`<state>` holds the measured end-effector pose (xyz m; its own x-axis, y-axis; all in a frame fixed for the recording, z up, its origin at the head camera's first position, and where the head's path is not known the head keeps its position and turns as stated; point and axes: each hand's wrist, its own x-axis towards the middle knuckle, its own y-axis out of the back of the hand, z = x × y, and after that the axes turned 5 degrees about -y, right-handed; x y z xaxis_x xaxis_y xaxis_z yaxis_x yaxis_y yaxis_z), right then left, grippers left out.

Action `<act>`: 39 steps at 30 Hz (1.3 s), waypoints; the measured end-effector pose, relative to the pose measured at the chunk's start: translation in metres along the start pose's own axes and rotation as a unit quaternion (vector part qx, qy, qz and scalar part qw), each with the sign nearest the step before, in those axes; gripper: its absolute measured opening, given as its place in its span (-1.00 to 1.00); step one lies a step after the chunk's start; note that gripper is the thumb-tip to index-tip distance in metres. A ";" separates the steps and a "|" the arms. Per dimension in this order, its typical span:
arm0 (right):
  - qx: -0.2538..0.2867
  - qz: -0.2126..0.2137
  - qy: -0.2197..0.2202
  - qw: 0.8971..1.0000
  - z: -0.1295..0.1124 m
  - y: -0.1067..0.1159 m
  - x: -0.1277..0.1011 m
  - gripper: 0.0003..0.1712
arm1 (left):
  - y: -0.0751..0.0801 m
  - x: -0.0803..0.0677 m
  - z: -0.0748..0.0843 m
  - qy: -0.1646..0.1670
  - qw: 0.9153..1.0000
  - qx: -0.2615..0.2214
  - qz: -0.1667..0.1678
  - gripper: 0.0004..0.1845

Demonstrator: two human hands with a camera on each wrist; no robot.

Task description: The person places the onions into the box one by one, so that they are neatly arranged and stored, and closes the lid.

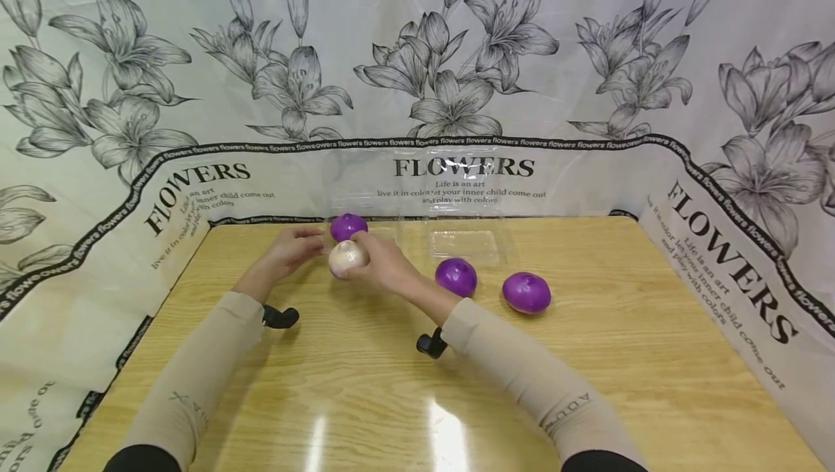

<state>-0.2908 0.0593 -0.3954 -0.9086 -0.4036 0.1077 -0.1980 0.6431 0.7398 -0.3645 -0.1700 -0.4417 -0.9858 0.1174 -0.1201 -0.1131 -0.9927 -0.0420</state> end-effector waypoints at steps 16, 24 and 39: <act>-0.018 0.029 -0.029 0.999 0.016 0.029 0.017 -0.23 | 0.001 -0.001 0.000 0.018 1.000 0.018 0.007 -0.55; -0.031 0.032 -0.052 0.998 0.025 0.032 0.026 -0.24 | 0.000 -0.002 0.000 0.017 1.000 0.011 0.008 -0.54; -0.026 0.052 -0.093 0.994 0.044 0.032 0.049 -0.24 | 0.000 -0.001 0.000 0.012 1.000 0.013 0.012 -0.54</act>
<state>-0.3573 0.0887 -0.3958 -0.9763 -0.2065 0.0654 -0.0839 0.6390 0.7646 -0.3635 -0.1699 -0.4420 -0.9849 0.0948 -0.1449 -0.0938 -0.9955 -0.0134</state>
